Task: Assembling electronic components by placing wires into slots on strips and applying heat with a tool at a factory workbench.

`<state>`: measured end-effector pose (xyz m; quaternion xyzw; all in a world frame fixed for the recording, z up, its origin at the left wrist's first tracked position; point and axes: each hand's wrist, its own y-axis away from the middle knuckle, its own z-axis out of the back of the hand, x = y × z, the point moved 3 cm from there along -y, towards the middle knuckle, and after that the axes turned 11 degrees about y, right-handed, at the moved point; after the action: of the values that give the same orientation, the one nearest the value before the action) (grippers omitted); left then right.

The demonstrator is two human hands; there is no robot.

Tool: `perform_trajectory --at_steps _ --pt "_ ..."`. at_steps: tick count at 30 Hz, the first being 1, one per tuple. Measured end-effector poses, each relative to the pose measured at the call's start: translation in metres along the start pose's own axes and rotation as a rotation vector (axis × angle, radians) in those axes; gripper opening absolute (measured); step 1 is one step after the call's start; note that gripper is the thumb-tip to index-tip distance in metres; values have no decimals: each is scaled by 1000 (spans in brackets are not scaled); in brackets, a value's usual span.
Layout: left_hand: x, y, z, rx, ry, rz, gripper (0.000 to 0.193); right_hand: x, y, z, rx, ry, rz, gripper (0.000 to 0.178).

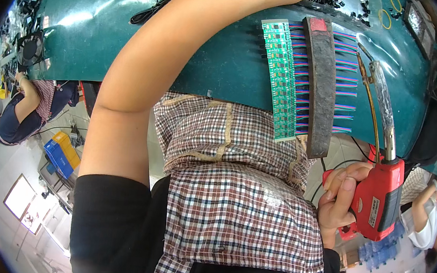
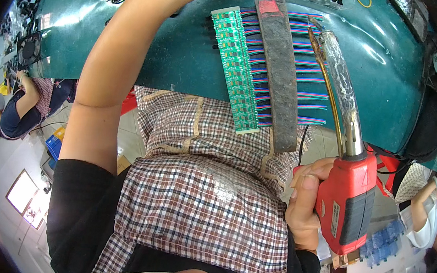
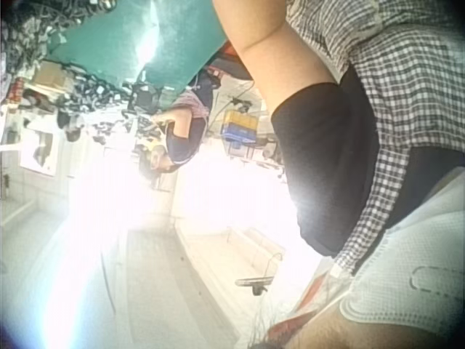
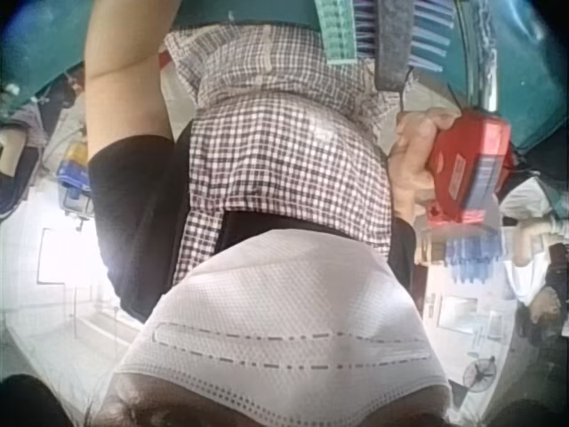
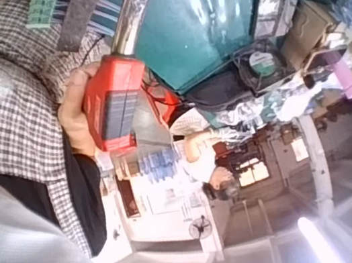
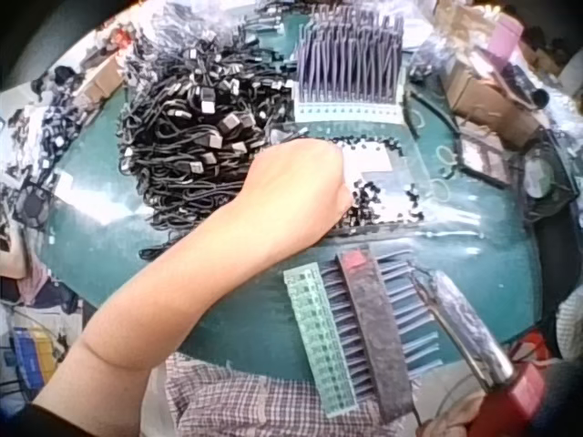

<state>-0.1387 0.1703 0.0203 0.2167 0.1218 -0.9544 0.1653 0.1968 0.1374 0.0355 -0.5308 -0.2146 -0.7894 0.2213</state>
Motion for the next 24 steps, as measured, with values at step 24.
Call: perform_trajectory --at_steps 24 --pt "-20 159 -9 -229 789 223 11 0 0 14 517 518 180 15"
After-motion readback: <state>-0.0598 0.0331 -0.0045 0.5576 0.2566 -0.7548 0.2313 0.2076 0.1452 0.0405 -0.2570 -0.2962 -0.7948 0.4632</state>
